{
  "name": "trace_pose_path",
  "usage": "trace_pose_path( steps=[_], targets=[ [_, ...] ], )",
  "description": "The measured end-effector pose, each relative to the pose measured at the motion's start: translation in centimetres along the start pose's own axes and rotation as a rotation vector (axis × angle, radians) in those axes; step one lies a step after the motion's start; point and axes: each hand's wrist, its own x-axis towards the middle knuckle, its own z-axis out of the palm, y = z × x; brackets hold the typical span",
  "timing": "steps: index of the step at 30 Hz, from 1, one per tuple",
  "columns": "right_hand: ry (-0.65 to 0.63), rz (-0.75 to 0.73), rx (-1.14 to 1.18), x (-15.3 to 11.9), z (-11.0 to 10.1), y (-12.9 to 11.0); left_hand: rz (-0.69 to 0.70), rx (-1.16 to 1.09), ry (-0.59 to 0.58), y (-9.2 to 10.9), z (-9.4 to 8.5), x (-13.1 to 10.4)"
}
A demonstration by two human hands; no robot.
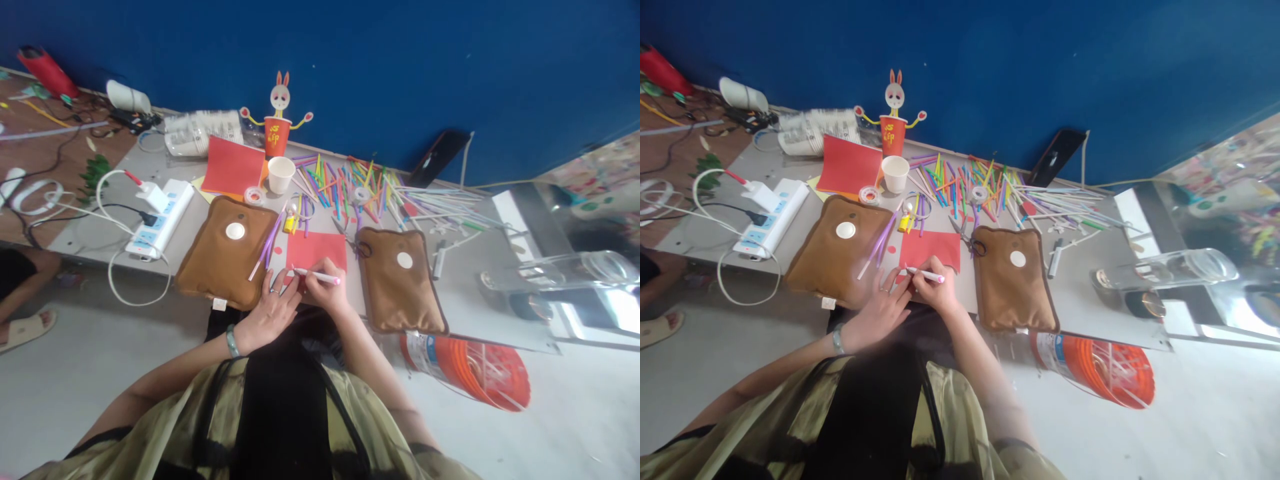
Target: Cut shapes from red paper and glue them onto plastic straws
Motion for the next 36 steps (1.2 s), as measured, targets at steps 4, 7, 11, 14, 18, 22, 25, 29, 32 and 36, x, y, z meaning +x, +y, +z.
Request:
trace_pose_path(
  steps=[4,7,11,14,18,22,25,29,32,36],
  targets=[
    [0.021,0.012,0.02,-0.02,-0.12,-0.15,0.003,0.005,0.007,-0.02,0.13,-0.03],
    [0.049,0.018,0.027,-0.02,-0.19,-0.21,0.002,-0.003,0.014,-0.02,0.14,-0.01],
    [0.005,-0.009,0.013,-0.04,-0.12,-0.05,0.001,0.003,0.019,0.03,-0.02,0.04],
    [-0.013,-0.016,0.002,-0.06,-0.03,0.07,-0.004,0.006,0.016,0.07,-0.19,0.07],
    [-0.008,0.003,0.011,-0.09,-0.15,-0.04,-0.005,0.003,0.006,0.09,-0.24,0.07],
    [0.115,0.029,0.044,-0.04,-0.47,-0.23,-0.011,0.006,-0.018,0.08,-0.17,0.1],
    [0.158,0.047,0.051,0.03,-0.48,-0.25,-0.014,0.013,-0.032,0.06,-0.13,0.12],
    [0.145,0.049,0.045,0.07,-0.21,-0.19,-0.01,0.005,-0.024,0.07,-0.13,0.1],
    [0.128,0.064,0.041,0.04,-0.08,-0.13,-0.009,0.004,-0.016,0.07,-0.22,0.08],
    [0.127,0.078,0.041,0.02,-0.05,-0.07,-0.002,0.004,-0.017,0.05,-0.39,0.1]
  ],
)
